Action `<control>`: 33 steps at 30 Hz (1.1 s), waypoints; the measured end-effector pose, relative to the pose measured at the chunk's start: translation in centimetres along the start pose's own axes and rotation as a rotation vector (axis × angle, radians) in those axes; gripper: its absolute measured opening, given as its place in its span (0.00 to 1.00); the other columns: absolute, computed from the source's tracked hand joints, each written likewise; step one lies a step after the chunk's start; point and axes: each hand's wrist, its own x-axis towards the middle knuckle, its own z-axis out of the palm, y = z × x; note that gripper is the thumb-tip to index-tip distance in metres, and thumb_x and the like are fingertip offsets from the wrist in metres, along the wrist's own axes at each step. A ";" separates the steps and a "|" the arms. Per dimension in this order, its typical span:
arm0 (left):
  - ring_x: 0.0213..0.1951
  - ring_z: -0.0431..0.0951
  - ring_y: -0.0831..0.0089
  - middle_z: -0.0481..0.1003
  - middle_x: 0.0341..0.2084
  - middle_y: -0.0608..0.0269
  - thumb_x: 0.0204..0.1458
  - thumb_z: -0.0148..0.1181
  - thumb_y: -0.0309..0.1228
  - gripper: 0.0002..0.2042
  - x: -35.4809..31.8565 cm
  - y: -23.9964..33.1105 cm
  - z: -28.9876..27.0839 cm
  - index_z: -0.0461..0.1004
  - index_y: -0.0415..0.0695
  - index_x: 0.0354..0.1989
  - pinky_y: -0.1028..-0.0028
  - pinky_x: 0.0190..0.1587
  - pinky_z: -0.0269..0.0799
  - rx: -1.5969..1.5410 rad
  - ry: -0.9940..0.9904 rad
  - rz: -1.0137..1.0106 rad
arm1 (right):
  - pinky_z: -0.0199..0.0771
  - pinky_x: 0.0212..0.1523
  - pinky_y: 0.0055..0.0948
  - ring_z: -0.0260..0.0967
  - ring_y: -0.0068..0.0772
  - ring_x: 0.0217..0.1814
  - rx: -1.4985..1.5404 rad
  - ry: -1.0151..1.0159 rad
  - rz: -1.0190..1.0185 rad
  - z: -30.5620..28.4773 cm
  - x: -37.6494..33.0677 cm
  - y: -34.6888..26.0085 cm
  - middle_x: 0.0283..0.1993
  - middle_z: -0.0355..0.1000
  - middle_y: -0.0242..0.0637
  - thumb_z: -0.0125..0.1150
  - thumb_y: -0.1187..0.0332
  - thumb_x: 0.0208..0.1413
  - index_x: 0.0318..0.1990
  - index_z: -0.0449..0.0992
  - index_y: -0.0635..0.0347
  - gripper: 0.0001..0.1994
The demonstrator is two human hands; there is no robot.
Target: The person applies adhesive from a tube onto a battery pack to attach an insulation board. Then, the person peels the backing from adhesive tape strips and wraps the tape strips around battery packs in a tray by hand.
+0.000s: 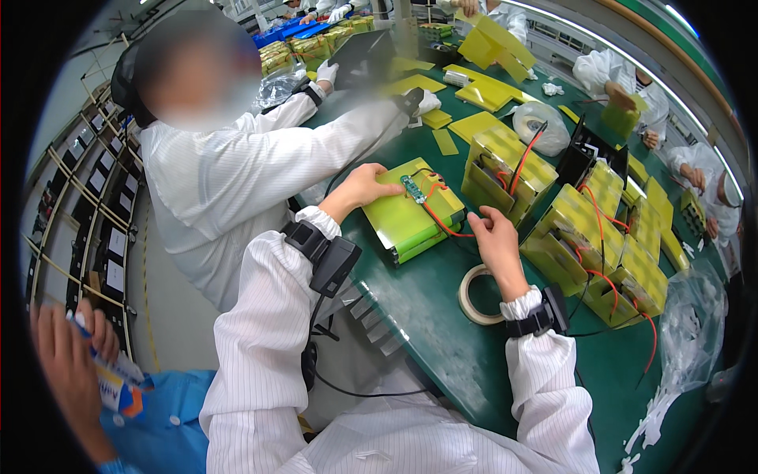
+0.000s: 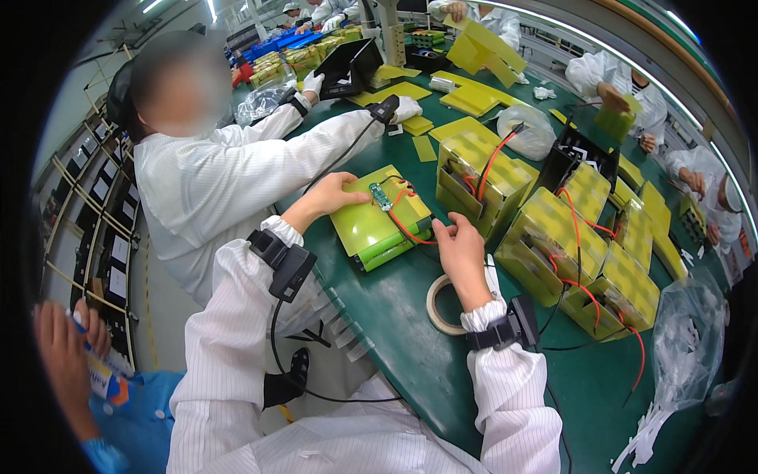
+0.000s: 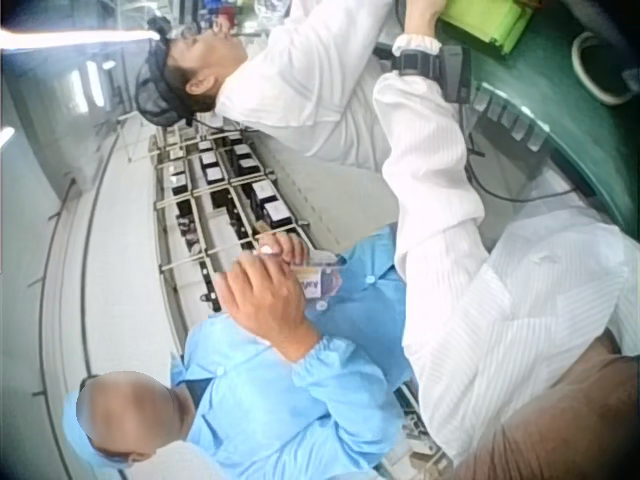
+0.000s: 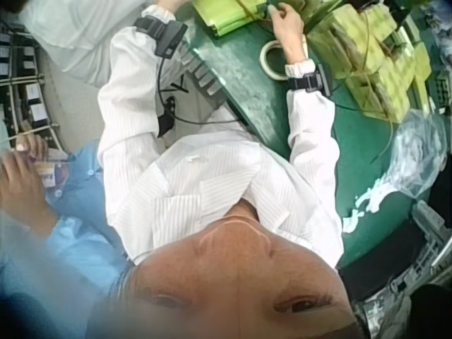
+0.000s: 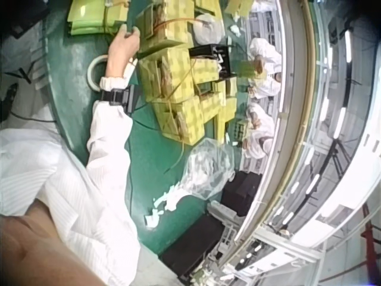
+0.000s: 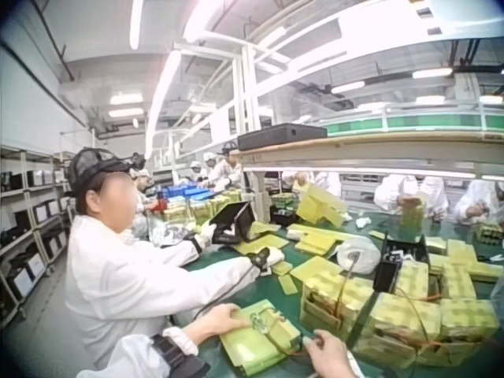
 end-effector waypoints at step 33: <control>0.30 0.70 0.66 0.71 0.24 0.65 0.40 0.50 0.32 0.07 -8.6 16.1 -0.8 0.75 0.47 0.19 0.71 0.28 0.68 1.225 -0.162 0.432 | 0.65 0.32 0.25 0.65 0.29 0.27 0.086 -0.028 0.082 0.6 -0.9 0.4 0.27 0.70 0.41 0.49 0.59 0.52 0.52 0.60 0.66 0.24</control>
